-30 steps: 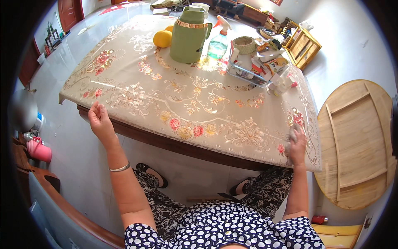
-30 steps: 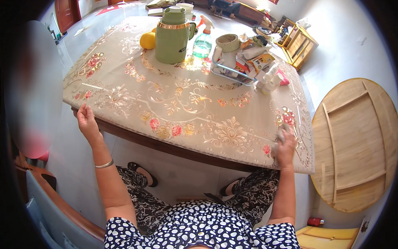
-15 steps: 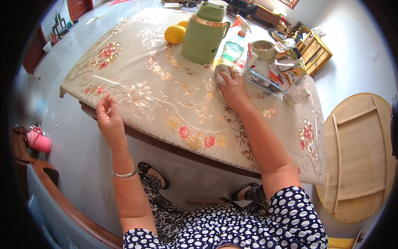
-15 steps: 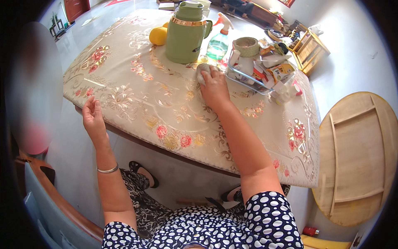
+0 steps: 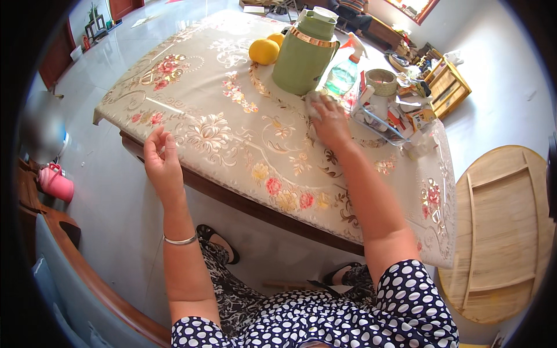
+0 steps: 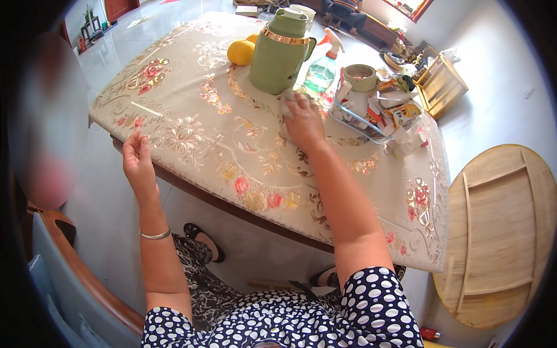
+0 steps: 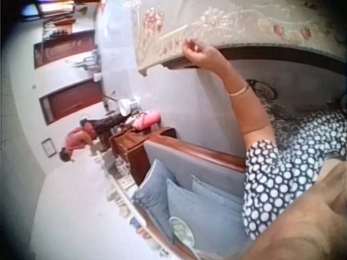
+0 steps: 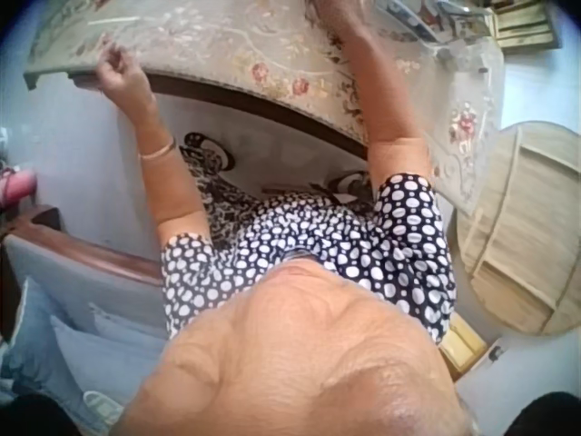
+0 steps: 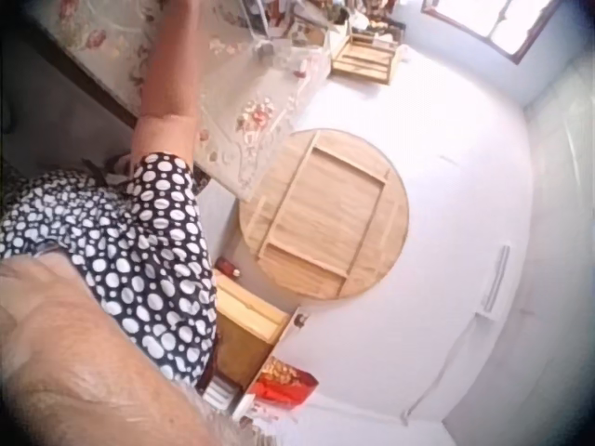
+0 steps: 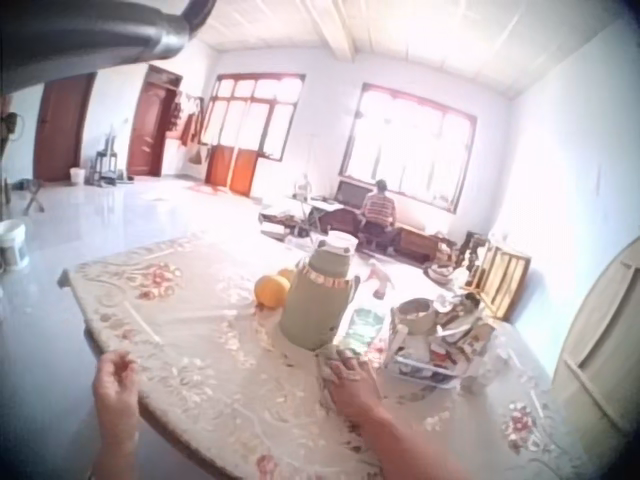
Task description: The person wipes a floral-patterned tablecloth with a grey cloth. They briefly fold a pink cloth and place it on the table before resuming wiping the surface with the grey cloth. The person moves around the table to clean different sections.
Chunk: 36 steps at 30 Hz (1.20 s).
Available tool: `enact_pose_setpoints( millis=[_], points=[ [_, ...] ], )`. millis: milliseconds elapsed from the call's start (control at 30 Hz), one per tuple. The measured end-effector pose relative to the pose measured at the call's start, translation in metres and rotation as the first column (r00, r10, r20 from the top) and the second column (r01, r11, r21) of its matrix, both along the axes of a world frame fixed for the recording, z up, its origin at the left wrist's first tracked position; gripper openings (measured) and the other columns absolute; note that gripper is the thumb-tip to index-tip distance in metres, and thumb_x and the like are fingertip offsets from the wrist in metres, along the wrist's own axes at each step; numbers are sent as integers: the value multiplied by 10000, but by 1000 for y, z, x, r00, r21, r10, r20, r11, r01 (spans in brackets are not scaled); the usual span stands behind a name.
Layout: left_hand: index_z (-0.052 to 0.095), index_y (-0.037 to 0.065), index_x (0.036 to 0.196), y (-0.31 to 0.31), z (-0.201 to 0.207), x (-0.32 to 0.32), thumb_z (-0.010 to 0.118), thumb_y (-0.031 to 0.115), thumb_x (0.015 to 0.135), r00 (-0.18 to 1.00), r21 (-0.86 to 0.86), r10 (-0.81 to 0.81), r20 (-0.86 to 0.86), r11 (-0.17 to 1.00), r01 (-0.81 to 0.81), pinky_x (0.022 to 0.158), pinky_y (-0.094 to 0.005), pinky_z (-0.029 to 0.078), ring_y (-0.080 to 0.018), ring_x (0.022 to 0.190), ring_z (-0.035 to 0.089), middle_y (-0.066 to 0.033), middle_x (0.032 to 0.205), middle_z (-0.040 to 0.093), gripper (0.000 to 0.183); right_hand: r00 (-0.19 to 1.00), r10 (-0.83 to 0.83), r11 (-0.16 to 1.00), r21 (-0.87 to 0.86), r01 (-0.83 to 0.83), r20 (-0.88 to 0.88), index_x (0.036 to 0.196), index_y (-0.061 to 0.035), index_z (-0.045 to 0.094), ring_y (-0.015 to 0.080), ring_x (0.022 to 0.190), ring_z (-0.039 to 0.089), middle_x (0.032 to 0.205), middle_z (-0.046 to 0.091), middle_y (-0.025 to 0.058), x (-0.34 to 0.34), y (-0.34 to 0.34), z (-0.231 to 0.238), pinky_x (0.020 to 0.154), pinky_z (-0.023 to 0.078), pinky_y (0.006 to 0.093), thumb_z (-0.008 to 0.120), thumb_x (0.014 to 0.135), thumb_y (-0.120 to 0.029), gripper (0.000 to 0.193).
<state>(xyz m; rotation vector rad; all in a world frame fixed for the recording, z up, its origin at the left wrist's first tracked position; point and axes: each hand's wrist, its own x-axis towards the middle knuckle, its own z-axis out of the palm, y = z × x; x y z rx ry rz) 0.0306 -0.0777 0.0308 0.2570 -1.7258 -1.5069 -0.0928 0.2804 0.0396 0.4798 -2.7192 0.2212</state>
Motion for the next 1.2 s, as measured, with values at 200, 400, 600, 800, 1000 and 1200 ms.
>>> enact_pose_setpoints(
  millis=[200,400,600,800,1000,1200],
  points=[
    [591,36,1158,3,0,-3,591,183,936,999,-13,25,24,1000,-25,822,-290,465,-136,926,564,-52,1001,615,266,951,280,958,21,-285,129,1317,-151,523,368,1374,275,1483,342,86,120,-38,22,1131,284,435,637,810,-143,519],
    [600,38,1151,6,-10,-11,591,169,929,998,-14,44,51,999,-44,817,-297,472,-138,912,570,-56,987,624,258,909,347,937,-47,-346,232,1275,-135,554,357,1333,344,1465,360,93,226,-5,45,1091,341,439,690,724,-85,570],
    [604,27,1151,4,-20,-11,596,146,921,998,0,44,44,999,-44,826,-289,479,-135,891,580,-61,987,630,259,969,-205,960,-166,226,136,1215,-98,599,343,1328,356,1448,398,132,299,145,23,1108,296,421,644,808,-106,410],
    [605,21,1148,1,-23,-15,608,136,914,998,40,55,20,998,-55,818,-274,481,-123,885,578,-50,986,629,261,605,-795,606,-122,786,-55,1232,-70,589,340,1282,417,1403,425,180,409,399,-7,1089,321,422,599,866,-161,377],
    [597,21,1161,-17,-28,-9,604,130,920,997,28,74,-22,997,-74,813,-251,478,-103,871,571,-35,984,618,264,607,-794,605,48,794,-23,1229,-91,600,330,1294,404,1409,426,163,373,423,-22,1094,292,426,626,848,-221,403],
    [589,18,1174,-7,-19,-6,601,131,923,999,49,45,7,998,-45,831,-253,471,-101,893,566,-34,1002,611,275,827,-559,829,37,558,57,1275,-71,552,325,1343,328,1437,397,137,253,269,8,1111,262,422,573,871,-206,426]
  ],
)
